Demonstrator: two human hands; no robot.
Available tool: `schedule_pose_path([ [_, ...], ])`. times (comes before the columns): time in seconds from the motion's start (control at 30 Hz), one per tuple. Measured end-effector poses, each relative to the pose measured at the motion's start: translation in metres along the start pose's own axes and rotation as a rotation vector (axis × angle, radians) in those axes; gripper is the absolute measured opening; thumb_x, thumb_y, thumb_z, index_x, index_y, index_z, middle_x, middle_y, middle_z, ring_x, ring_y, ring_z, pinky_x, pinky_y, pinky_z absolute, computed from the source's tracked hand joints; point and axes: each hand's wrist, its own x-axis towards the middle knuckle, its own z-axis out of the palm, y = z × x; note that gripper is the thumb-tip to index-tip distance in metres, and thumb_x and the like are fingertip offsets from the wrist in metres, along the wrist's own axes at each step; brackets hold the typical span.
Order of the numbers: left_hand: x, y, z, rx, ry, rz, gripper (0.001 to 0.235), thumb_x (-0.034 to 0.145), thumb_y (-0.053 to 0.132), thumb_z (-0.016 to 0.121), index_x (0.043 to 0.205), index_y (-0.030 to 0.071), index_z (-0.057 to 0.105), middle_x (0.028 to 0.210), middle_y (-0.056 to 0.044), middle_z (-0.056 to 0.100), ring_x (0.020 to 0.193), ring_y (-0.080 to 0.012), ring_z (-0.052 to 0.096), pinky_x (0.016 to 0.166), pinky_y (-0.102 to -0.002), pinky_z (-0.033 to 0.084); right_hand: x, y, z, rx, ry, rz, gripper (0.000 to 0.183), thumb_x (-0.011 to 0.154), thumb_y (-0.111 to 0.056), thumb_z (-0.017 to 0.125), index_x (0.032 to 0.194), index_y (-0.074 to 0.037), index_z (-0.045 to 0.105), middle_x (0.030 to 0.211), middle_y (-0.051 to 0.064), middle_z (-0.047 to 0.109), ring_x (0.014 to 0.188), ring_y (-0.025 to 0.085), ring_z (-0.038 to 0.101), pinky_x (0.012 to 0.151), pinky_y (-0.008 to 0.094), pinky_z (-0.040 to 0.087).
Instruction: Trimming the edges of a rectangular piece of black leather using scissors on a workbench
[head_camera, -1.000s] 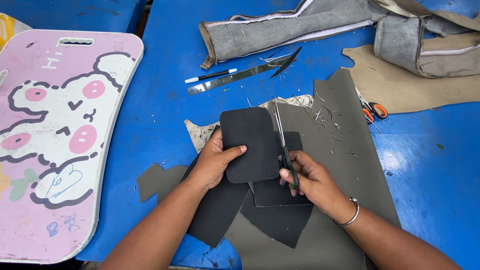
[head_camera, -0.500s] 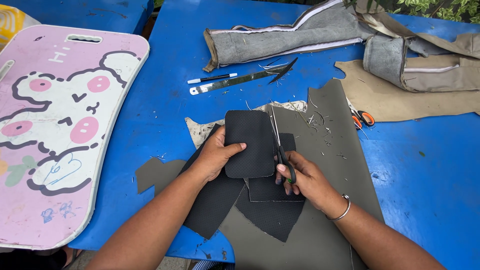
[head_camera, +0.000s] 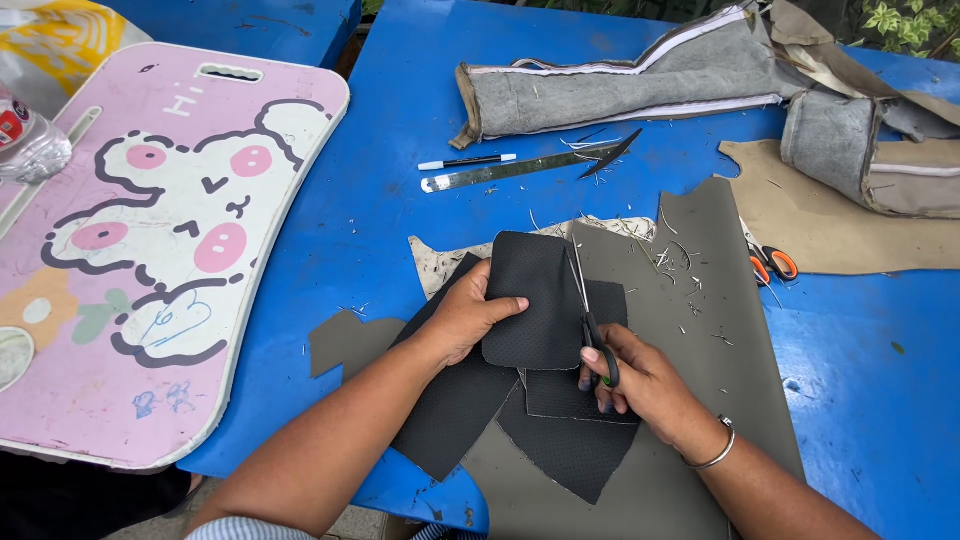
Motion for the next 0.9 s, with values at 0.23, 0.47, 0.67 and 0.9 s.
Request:
schedule_pose_path([
  [0.23,-0.004,0.007,0.001,-0.026,0.013,-0.014,0.057,0.077,-0.01,0.077,0.13,0.006,0.063,0.102,-0.008,0.066,0.087,-0.0217,0.068,0.068,-0.037,0.065,-0.001,-0.004,0.001,0.006,0.027,0.013,0.047,0.091,-0.027,0.069,0.121,0.01,0.064,0.075,0.027,0.063,0.046,0.03,0.066,0.035,0.031,0.047],
  [0.47,-0.009,0.012,0.0,-0.065,-0.002,-0.047,0.065,0.083,-0.003,0.072,0.144,0.007,0.053,0.136,-0.013,0.067,0.122,-0.0258,0.065,0.103,-0.04,0.056,-0.004,-0.021,-0.004,-0.111,-0.099,0.193,0.034,0.093,-0.034,0.059,0.109,-0.004,0.057,0.085,0.02,0.072,0.049,0.028,0.063,0.044,0.032,0.046],
  [0.67,-0.007,0.02,0.001,-0.054,-0.001,-0.078,0.063,0.082,-0.003,0.072,0.143,0.007,0.055,0.133,-0.013,0.069,0.119,-0.0259,0.067,0.102,-0.04,0.056,-0.003,-0.024,-0.003,-0.105,-0.128,0.187,0.034,0.093,-0.036,0.06,0.1,-0.003,0.056,0.085,0.019,0.072,0.053,0.027,0.066,0.043,0.031,0.047],
  [0.9,-0.007,0.016,0.0,-0.033,-0.008,-0.076,0.063,0.083,-0.002,0.071,0.143,0.008,0.054,0.134,-0.012,0.068,0.12,-0.0246,0.066,0.102,-0.039,0.056,-0.006,-0.022,-0.004,-0.136,-0.155,0.105,0.032,0.093,-0.036,0.06,0.099,-0.005,0.056,0.083,0.015,0.073,0.047,0.022,0.061,0.049,0.03,0.045],
])
